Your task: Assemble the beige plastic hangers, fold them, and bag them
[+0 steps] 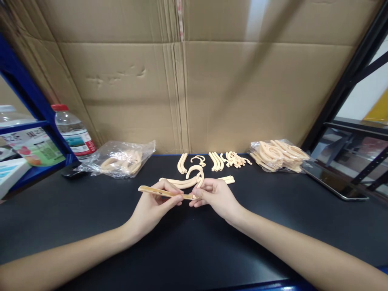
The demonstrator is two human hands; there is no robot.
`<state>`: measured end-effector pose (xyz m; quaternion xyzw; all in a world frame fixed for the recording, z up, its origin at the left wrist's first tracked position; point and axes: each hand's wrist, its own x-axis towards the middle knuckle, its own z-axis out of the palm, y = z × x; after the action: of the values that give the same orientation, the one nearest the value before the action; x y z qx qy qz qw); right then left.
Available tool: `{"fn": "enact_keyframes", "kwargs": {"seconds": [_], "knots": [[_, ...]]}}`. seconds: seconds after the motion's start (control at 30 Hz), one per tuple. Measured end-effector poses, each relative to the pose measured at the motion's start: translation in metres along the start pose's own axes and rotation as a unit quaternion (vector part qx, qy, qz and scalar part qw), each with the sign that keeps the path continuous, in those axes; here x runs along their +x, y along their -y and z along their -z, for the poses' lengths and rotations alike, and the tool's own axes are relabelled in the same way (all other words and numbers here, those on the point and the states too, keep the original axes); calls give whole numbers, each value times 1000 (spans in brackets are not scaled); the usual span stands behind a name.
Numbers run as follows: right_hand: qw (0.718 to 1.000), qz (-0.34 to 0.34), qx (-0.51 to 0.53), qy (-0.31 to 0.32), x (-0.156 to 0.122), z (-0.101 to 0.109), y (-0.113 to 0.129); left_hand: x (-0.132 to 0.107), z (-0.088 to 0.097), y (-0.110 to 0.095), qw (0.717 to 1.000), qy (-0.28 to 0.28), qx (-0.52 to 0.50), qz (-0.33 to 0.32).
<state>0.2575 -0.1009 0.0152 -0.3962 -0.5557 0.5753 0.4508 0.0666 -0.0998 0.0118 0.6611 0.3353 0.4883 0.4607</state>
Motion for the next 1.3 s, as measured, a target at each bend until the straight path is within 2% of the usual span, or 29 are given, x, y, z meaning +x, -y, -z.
{"fn": "enact_keyframes", "kwargs": {"seconds": [0.4, 0.57, 0.67, 0.83, 0.9, 1.1, 1.2, 1.3], "knots": [[998, 57, -29, -17, -1, -6, 0, -3, -3, -2, 999, -12, -19, 26], [997, 63, -21, -34, -1, -7, -2, -1, -8, -3, 995, -57, -33, 79], [993, 102, -51, -41, -1, -7, -2, 2, -8, -2, 989, -79, -64, 111], [989, 112, -90, -31, -1, -3, 1, 6, -5, -5, 984, -101, -82, 119], [990, 110, -83, -18, -1, -3, 1, 5, -6, -6, 986, -88, -85, 113], [993, 113, -45, 8, 1, -4, -5, 1, -12, -8, 990, 9, -89, 113], [993, 113, -44, -2, 2, -2, -3, 2, -13, -9, 987, 7, -95, 129], [979, 155, -126, -31, 9, 12, 5, 3, -13, -11, 986, -9, -94, 141]]}}
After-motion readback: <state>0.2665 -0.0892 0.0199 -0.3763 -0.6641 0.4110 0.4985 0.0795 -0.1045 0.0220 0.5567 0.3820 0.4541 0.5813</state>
